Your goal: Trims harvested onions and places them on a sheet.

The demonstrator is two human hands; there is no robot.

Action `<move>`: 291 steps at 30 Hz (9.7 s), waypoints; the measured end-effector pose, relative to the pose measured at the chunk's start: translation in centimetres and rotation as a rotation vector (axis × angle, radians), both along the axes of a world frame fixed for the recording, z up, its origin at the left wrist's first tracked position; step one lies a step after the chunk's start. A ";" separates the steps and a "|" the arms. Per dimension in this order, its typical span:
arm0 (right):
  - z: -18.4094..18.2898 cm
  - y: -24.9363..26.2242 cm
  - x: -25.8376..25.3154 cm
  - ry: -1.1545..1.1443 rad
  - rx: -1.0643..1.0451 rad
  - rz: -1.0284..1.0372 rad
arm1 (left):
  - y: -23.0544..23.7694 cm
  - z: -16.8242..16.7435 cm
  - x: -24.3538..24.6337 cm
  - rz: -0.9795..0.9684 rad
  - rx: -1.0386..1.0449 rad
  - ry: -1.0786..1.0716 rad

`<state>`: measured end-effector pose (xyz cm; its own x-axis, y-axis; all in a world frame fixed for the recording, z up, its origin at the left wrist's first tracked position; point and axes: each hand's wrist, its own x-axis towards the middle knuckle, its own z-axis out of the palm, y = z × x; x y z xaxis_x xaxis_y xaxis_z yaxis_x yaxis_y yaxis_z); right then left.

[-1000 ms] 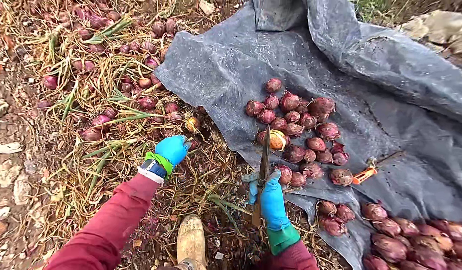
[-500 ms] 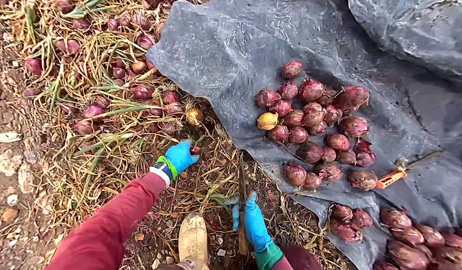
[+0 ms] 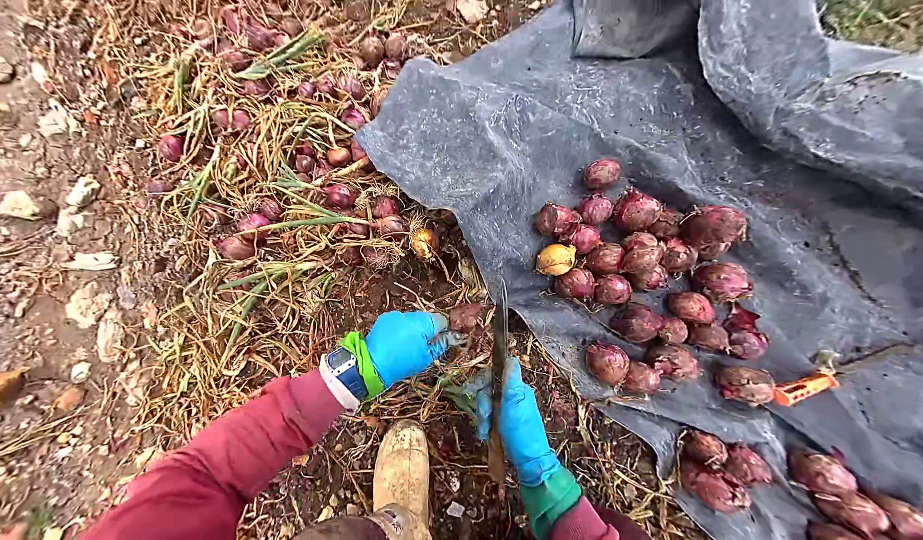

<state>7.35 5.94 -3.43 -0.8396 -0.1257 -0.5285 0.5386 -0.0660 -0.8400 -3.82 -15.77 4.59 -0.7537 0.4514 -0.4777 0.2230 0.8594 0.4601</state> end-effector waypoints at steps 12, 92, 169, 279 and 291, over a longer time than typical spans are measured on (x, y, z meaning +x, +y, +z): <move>1.9 5.6 -5.3 0.015 -0.006 -0.434 | -1.8 -2.8 -12.4 0.131 -0.238 0.411; -2.2 -1.2 -1.5 -0.059 -0.093 0.268 | -2.9 0.1 -0.9 -0.027 -0.034 -0.221; -5.5 -0.8 3.2 -0.295 -0.171 -0.193 | -12.3 -11.7 -12.1 0.912 -0.340 0.043; -0.7 -7.1 -5.1 0.027 0.018 0.223 | -8.2 -2.9 1.4 0.086 0.121 -0.203; 3.3 1.6 -3.6 0.122 0.117 0.243 | 5.4 5.5 0.0 -0.236 -0.151 -0.081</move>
